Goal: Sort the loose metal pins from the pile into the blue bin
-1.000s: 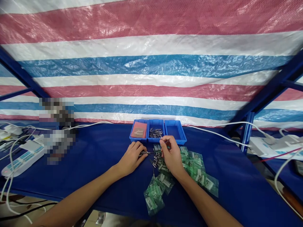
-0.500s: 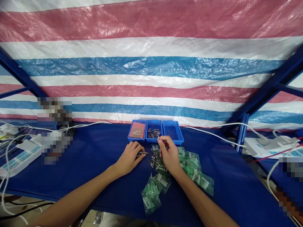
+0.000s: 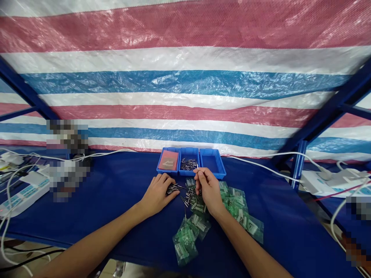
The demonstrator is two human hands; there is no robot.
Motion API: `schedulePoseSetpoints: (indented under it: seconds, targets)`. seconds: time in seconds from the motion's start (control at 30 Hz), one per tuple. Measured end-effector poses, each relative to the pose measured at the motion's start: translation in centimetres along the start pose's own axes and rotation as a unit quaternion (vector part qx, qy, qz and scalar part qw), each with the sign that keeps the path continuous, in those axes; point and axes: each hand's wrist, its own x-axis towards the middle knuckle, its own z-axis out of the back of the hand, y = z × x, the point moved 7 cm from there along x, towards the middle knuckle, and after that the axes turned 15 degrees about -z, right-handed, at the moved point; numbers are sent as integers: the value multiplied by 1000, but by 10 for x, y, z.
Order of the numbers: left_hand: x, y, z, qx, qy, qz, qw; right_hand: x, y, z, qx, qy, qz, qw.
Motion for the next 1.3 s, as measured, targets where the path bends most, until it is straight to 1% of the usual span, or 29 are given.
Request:
schedulePoseSetpoints:
  seconds: [0.1,0.27,0.4,0.47,0.53,0.63,0.7,0.9,1.03,1.3]
  targets:
    - [0,2,-1,0,1,7,1000,0,1,2,-17,-11,13,1000]
    - [0,0,-1,-22,3,-5,1000,-4,3,0,-91,-15,47,995]
    - [1,-2,0,-32,16,-13,999,-9,9,-4,-163,-26,98,981]
    - [1,-2,-1,-33,23,-14,999,-11,11,-6,-188,-29,111,975]
    - [1,-3,-2,-32,26,-19,999,-9,9,-8,-184,-12,94,978]
    - [1,-3,-3,-29,26,-23,999,-6,2,-13,-148,39,44,987]
    - [1,-3,-4,-30,27,-24,999,-6,-1,-15,-118,62,14,991]
    - [1,-4,-4,-34,26,-28,999,-3,-6,-13,-48,49,-54,996]
    - [1,-4,-6,-25,25,-30,999,1,-7,-10,-23,39,-61,997]
    - [0,-3,-7,-28,26,-29,999,3,-3,-13,-35,41,-48,997]
